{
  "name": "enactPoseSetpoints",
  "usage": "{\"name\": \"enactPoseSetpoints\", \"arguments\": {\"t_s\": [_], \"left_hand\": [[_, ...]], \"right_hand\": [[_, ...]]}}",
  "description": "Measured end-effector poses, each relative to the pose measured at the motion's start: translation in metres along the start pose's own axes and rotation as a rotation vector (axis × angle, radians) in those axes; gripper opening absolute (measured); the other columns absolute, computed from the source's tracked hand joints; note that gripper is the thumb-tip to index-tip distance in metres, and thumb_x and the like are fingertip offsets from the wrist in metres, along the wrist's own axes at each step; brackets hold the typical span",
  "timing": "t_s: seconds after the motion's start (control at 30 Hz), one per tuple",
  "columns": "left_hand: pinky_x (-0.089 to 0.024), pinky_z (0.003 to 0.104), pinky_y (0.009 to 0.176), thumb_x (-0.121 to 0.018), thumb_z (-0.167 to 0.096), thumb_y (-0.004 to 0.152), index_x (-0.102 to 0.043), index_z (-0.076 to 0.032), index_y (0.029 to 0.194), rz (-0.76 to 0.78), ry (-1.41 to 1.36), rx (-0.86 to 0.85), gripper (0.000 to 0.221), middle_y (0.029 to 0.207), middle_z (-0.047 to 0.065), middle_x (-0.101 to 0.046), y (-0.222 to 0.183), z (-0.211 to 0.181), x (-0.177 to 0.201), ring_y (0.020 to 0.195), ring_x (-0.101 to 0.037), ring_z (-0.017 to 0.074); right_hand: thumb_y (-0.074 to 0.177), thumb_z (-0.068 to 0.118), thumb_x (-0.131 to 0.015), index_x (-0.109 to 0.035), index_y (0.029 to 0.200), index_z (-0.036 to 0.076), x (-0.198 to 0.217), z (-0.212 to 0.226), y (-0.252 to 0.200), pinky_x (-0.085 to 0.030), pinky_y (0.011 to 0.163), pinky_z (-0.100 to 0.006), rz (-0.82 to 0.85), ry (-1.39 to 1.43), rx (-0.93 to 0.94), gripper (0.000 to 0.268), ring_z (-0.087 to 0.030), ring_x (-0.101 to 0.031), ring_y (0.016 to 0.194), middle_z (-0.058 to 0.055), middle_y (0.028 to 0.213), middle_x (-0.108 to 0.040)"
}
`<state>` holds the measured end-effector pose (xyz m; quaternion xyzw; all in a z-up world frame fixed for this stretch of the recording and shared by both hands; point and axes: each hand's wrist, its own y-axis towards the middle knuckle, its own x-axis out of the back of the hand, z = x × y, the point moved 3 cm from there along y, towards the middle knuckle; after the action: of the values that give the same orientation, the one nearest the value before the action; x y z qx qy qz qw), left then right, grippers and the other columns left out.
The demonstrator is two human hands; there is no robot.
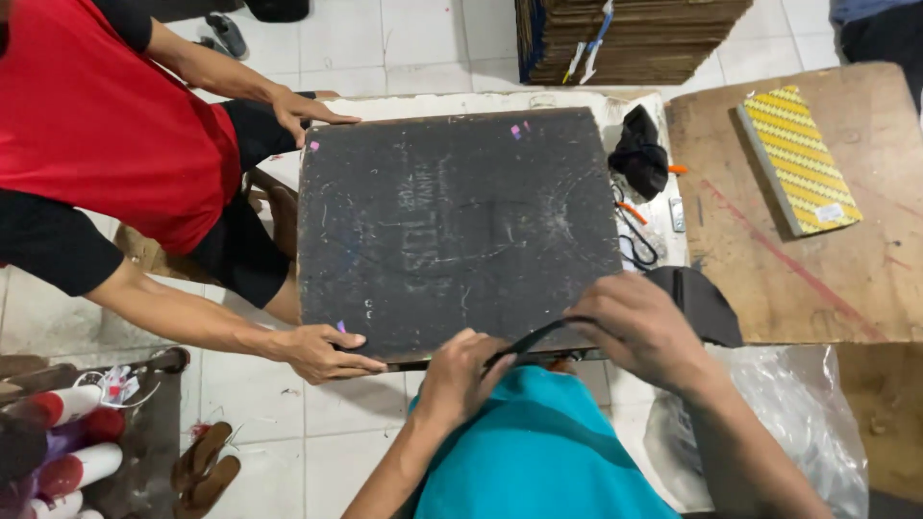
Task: Collaboratively placing fabric pieces onto template boards for garment processing.
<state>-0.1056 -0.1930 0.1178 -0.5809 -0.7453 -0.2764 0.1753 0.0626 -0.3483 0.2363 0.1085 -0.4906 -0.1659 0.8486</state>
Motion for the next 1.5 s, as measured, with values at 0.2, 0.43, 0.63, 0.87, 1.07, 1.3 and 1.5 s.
{"name": "enactPoseSetpoints", "arguments": {"t_s": [0.2, 0.43, 0.63, 0.87, 1.07, 1.3, 1.5], "left_hand": [[-0.051, 0.044, 0.081, -0.076, -0.031, 0.091, -0.075, -0.021, 0.098, 0.008, 0.089, 0.067, 0.012, 0.090, 0.001, -0.074, -0.026, 0.079, 0.041, 0.101, -0.066, 0.0274], [-0.057, 0.048, 0.074, -0.080, -0.025, 0.091, -0.077, -0.008, 0.094, -0.317, -0.061, 0.240, 0.017, 0.080, 0.014, -0.074, -0.001, 0.107, 0.084, 0.081, -0.073, 0.0381], [-0.057, 0.040, 0.060, -0.065, -0.015, 0.099, -0.079, -0.018, 0.117, -0.392, -0.088, 0.342, 0.023, 0.056, 0.008, -0.070, 0.050, 0.087, 0.115, 0.058, -0.073, 0.0307], [-0.059, 0.039, 0.078, -0.073, -0.011, 0.093, -0.082, -0.010, 0.109, -0.479, -0.117, 0.380, 0.018, 0.099, 0.013, -0.081, 0.024, 0.134, 0.085, 0.090, -0.077, 0.0294], [-0.059, 0.040, 0.078, -0.073, -0.015, 0.096, -0.083, -0.011, 0.103, -0.378, -0.008, 0.545, 0.013, 0.096, 0.010, -0.081, -0.007, 0.157, 0.051, 0.091, -0.077, 0.0309], [-0.059, 0.043, 0.077, -0.071, -0.016, 0.096, -0.081, -0.013, 0.106, -0.243, 0.129, 0.678, 0.015, 0.093, 0.009, -0.077, -0.023, 0.148, 0.044, 0.090, -0.074, 0.0316], [-0.059, 0.044, 0.075, -0.070, -0.018, 0.097, -0.080, -0.012, 0.105, -0.172, 0.195, 0.650, 0.014, 0.093, 0.011, -0.075, -0.033, 0.146, 0.044, 0.089, -0.073, 0.0340]], "right_hand": [[0.094, 0.004, -0.065, -0.075, 0.106, 0.007, -0.017, -0.017, -0.007, -0.056, 0.075, -0.040, -0.240, 0.103, -0.263, 0.016, -0.032, -0.073, 0.086, -0.010, 0.100, -0.074], [0.091, 0.006, -0.079, -0.077, 0.094, 0.005, -0.058, -0.087, -0.020, -0.052, 0.068, -0.040, -0.344, 0.113, -0.552, 0.004, -0.030, -0.065, 0.067, -0.012, 0.080, -0.071], [0.100, 0.014, -0.074, -0.077, 0.104, 0.004, -0.085, -0.101, 0.005, -0.042, 0.051, -0.026, -0.531, 0.366, -0.829, 0.010, -0.009, -0.049, 0.053, -0.001, 0.058, -0.054], [0.102, 0.017, -0.066, -0.080, 0.103, 0.000, -0.134, -0.112, -0.006, -0.057, 0.071, -0.037, -0.350, 0.622, -0.935, 0.022, -0.021, -0.070, 0.082, -0.018, 0.093, -0.078], [0.094, 0.019, -0.074, -0.082, 0.105, 0.005, -0.181, -0.131, -0.043, -0.055, 0.072, -0.038, -0.128, 0.439, -1.072, 0.019, -0.025, -0.069, 0.083, -0.016, 0.091, -0.075], [0.086, 0.013, -0.078, -0.081, 0.105, 0.011, -0.191, -0.122, -0.063, -0.054, 0.072, -0.039, 0.008, 0.319, -1.155, 0.020, -0.024, -0.065, 0.072, -0.012, 0.070, -0.066], [0.083, 0.013, -0.078, -0.081, 0.099, 0.010, -0.197, -0.115, -0.071, -0.053, 0.066, -0.038, 0.050, 0.307, -1.118, 0.017, -0.027, -0.066, 0.067, -0.012, 0.064, -0.062]]}}
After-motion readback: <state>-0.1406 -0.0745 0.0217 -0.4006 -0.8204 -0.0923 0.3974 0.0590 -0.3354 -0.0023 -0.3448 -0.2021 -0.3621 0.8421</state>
